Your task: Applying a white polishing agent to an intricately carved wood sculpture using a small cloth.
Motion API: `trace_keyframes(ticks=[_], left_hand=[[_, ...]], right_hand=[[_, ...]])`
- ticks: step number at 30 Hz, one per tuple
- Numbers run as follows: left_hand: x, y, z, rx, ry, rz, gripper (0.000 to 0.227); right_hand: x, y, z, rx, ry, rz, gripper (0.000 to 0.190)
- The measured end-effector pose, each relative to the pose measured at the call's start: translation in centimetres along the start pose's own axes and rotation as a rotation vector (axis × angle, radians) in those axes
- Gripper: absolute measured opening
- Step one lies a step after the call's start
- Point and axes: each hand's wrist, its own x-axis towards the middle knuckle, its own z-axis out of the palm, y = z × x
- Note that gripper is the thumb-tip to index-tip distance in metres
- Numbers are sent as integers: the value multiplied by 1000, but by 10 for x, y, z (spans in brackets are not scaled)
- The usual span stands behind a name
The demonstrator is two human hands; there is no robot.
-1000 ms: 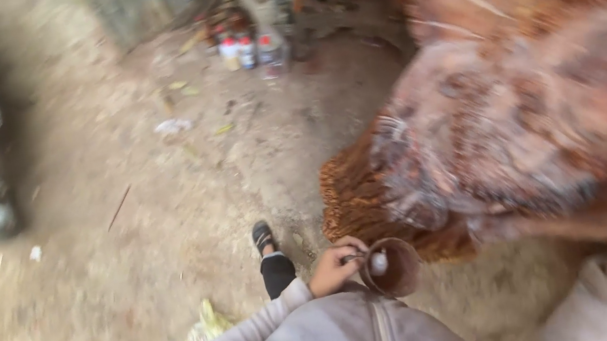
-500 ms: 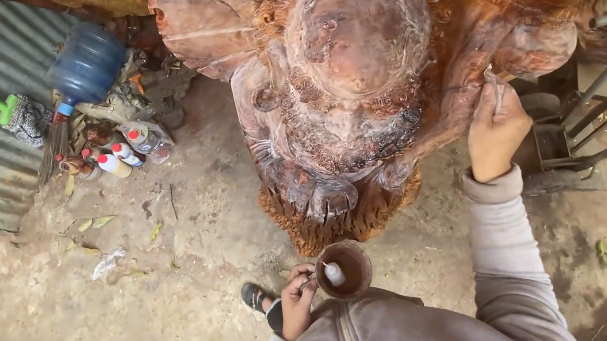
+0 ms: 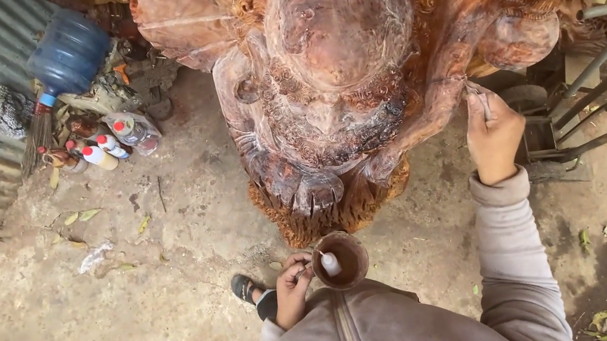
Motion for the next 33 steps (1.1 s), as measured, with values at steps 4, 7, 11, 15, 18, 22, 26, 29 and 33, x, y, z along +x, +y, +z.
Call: trace_keyframes(ticks=[4, 7, 11, 15, 18, 22, 26, 29, 33], left_hand=[[8, -1, 10, 13, -54, 15, 28], [7, -9, 7, 21, -71, 26, 26], [3, -6, 2, 11, -39, 42, 27], [-4, -3, -2, 32, 25, 30, 25], [-3, 2, -4, 65, 32, 49, 27], [-7, 3, -11, 57, 32, 36, 27], [-15, -4, -19, 52, 43, -4, 25], [-13, -3, -18, 48, 58, -14, 24], [-12, 0, -15, 53, 53, 18, 25]], right_hand=[[14, -45, 16, 187, 48, -135, 46], [29, -47, 58, 16, 46, -172, 29], [16, -42, 89, -110, 77, -224, 26], [3, -32, 81, 4, 23, -112, 25], [25, -42, 72, -6, 80, -202, 32], [21, -23, 79, -360, 108, -273, 49], [-2, -18, 86, -412, 31, -226, 47], [-18, -15, 87, -351, -22, -140, 22], [-9, -21, 68, -98, -85, -59, 14]])
